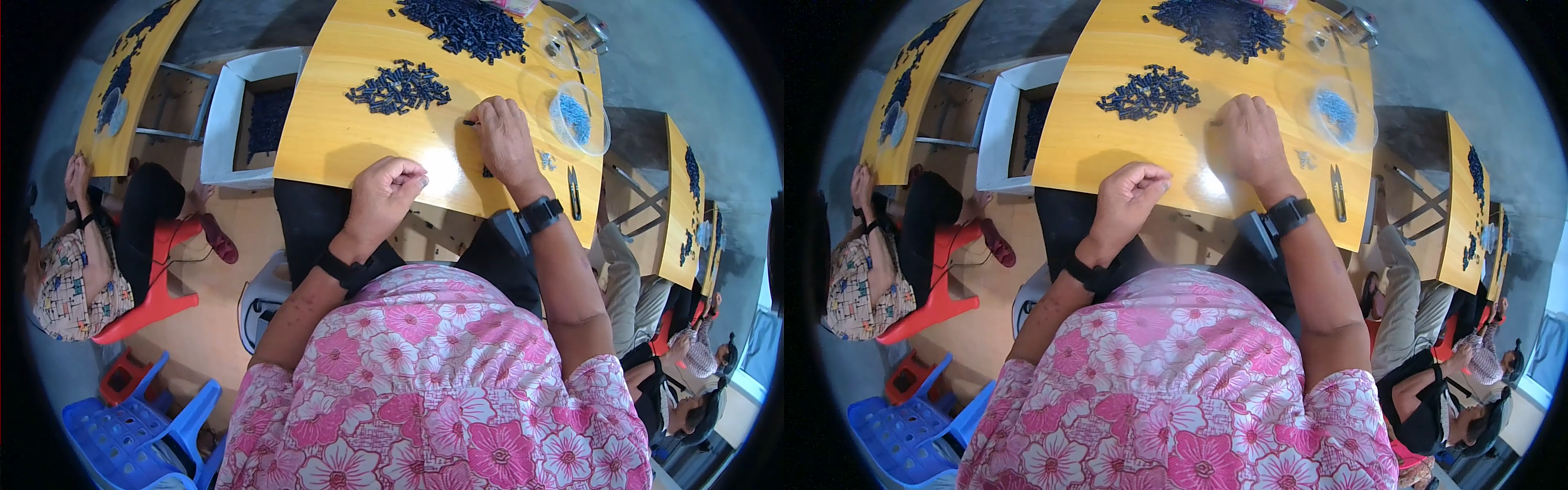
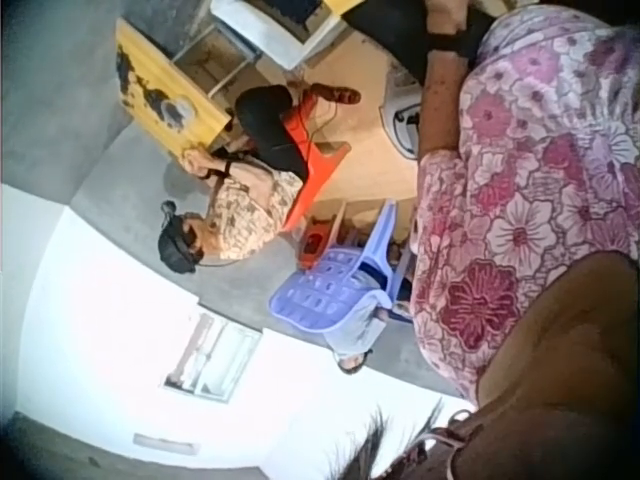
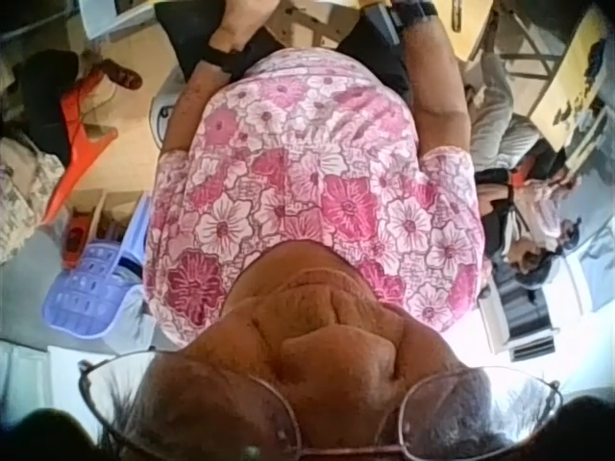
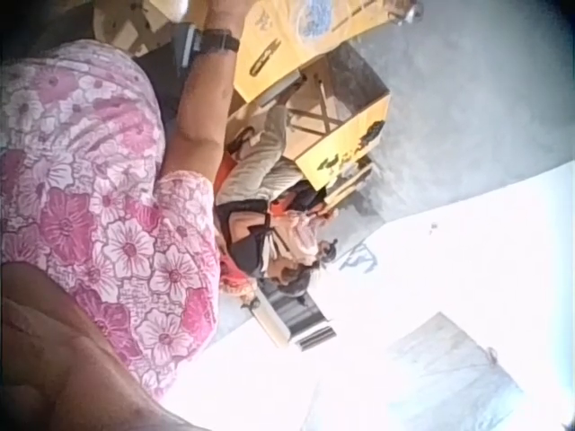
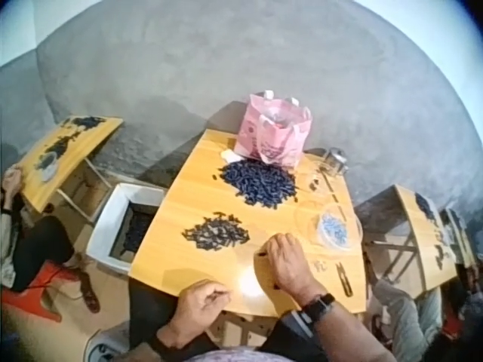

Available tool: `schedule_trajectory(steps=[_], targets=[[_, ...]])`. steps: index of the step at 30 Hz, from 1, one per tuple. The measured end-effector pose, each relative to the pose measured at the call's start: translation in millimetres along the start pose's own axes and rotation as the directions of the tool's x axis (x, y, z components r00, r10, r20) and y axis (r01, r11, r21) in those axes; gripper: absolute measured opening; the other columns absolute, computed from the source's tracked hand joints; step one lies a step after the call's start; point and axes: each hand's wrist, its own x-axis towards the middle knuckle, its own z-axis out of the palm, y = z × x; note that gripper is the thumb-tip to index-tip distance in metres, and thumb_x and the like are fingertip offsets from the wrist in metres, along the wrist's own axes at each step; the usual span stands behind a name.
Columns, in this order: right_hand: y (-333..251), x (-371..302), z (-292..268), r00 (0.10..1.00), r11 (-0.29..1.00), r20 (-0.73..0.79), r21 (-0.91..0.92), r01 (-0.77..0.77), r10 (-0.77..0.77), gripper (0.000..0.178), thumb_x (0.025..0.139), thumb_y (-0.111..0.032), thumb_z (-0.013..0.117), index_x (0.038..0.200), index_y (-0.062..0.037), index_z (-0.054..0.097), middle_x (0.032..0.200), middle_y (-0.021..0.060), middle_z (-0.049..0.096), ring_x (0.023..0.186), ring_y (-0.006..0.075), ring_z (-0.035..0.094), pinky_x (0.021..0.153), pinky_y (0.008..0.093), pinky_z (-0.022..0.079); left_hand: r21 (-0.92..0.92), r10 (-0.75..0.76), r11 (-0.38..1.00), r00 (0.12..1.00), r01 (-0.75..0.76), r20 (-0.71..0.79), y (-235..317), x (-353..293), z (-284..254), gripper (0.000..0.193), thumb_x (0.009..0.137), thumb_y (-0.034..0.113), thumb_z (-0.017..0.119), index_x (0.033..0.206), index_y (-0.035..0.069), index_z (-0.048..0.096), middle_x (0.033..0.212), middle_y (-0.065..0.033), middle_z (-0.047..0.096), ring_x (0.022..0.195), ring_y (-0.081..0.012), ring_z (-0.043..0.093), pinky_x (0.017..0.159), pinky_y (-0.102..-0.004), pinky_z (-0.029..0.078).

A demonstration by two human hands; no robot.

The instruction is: Assembling small blue and black plastic components on a wooden work surface.

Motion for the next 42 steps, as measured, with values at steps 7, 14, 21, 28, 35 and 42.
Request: schedule_trajectory(steps=[7,14,21,28,35,42], targets=[[-50,-8,-25,0.981,0.953,0.037,0.247,0.176,-0.191,0.013,0.08,-0.013,0.055,0.09,-0.0044,0.055,0.089,0.0107,0.054,0.088,0.0306,0.051,0.082,0.0409,0.041,-0.192,-0.116,0.974,0.993,0.117,0.014,11,12,6,0.017,0.09,0.009,0.064,0.102,-0.003,0.064,0.083,0.0001,0.062,0.075,-0.0044,0.055,0.071,-0.0191,0.046],[-62,-20,-27,0.975,0.954,0.093,0.243,0.174,-0.201,0.01,0.081,-0.012,0.054,0.088,-0.0053,0.054,0.088,0.0112,0.053,0.087,0.03,0.051,0.084,0.0405,0.04,-0.128,-0.129,0.982,0.99,0.136,0.061,10,5,7,0.014,0.092,0.009,0.061,0.099,-0.002,0.065,0.081,0.0009,0.062,0.071,-0.0037,0.055,0.064,-0.0183,0.046],[-66,-41,-19,0.974,0.723,0.152,0.653,-0.227,0.169,0.023,0.081,-0.004,0.064,0.104,-0.0033,0.06,0.088,0.0118,0.063,0.085,0.0293,0.062,0.077,0.0377,0.049,-0.395,-0.25,0.876,0.96,0.278,0.123,10,-1,4,0.023,0.096,0.02,0.057,0.104,-0.001,0.066,0.087,-0.0014,0.065,0.073,-0.006,0.056,0.069,-0.0209,0.049],[-69,-46,-20,0.94,0.589,0.131,0.749,-0.303,0.317,0.016,0.082,-0.004,0.065,0.098,-0.0031,0.067,0.087,0.0112,0.066,0.083,0.0234,0.066,0.075,0.031,0.051,-0.44,-0.227,0.849,0.954,0.293,0.197,9,-4,7,0.029,0.099,0.026,0.053,0.107,0.0,0.064,0.093,-0.004,0.064,0.078,-0.0072,0.056,0.074,-0.022,0.048],[-64,-46,-20,0.944,0.599,0.135,0.744,-0.297,0.301,0.012,0.081,-0.003,0.066,0.092,-0.0018,0.068,0.086,0.0106,0.066,0.081,0.0235,0.064,0.074,0.0304,0.05,-0.428,-0.227,0.844,0.939,0.322,0.259,13,-5,9,0.032,0.1,0.029,0.05,0.106,0.001,0.063,0.091,-0.0028,0.063,0.08,-0.007,0.055,0.076,-0.0222,0.047],[-59,-51,-20,0.953,0.621,0.106,0.737,-0.268,0.285,0.01,0.08,-0.005,0.066,0.09,-0.0029,0.068,0.085,0.0108,0.065,0.08,0.0253,0.063,0.074,0.032,0.05,-0.423,-0.24,0.853,0.949,0.307,0.205,10,-2,11,0.025,0.098,0.024,0.054,0.103,0.001,0.064,0.089,-0.0019,0.063,0.077,-0.0063,0.055,0.074,-0.0214,0.047]])
